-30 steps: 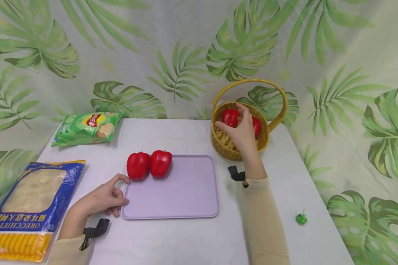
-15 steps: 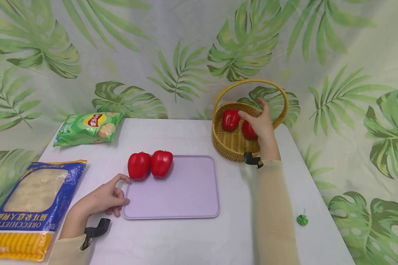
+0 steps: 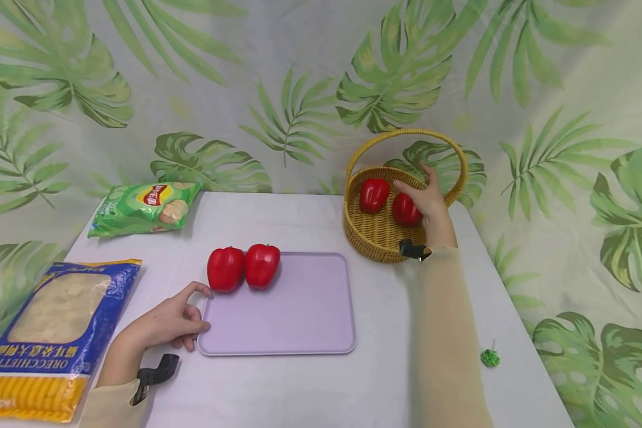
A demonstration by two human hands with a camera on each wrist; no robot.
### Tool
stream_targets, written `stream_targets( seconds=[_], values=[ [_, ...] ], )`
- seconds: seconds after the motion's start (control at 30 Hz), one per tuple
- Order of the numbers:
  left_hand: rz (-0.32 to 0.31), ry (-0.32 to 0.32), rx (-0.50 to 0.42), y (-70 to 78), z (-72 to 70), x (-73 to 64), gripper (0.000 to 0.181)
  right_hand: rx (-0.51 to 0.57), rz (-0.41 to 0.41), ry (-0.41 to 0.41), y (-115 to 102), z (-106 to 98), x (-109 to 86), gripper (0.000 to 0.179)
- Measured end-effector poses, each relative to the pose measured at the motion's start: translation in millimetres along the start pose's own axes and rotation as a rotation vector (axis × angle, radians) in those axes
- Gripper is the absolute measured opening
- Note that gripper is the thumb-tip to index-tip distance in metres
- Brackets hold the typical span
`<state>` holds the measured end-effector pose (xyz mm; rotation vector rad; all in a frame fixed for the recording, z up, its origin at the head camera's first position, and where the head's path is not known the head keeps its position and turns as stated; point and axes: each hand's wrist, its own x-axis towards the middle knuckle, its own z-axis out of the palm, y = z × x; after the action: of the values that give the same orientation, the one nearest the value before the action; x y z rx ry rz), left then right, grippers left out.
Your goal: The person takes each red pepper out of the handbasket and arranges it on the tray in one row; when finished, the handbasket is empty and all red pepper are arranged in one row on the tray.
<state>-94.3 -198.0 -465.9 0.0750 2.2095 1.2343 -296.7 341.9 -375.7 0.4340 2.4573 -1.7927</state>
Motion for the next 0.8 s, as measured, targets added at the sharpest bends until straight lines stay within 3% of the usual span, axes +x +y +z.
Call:
stream_targets(
  seconds=[0.8],
  values=[
    [0.026,-0.009,0.0,0.9,-0.2,-1.6,0.057,0.017,0.047,-0.015,17,6,16.4,0.102]
  ],
)
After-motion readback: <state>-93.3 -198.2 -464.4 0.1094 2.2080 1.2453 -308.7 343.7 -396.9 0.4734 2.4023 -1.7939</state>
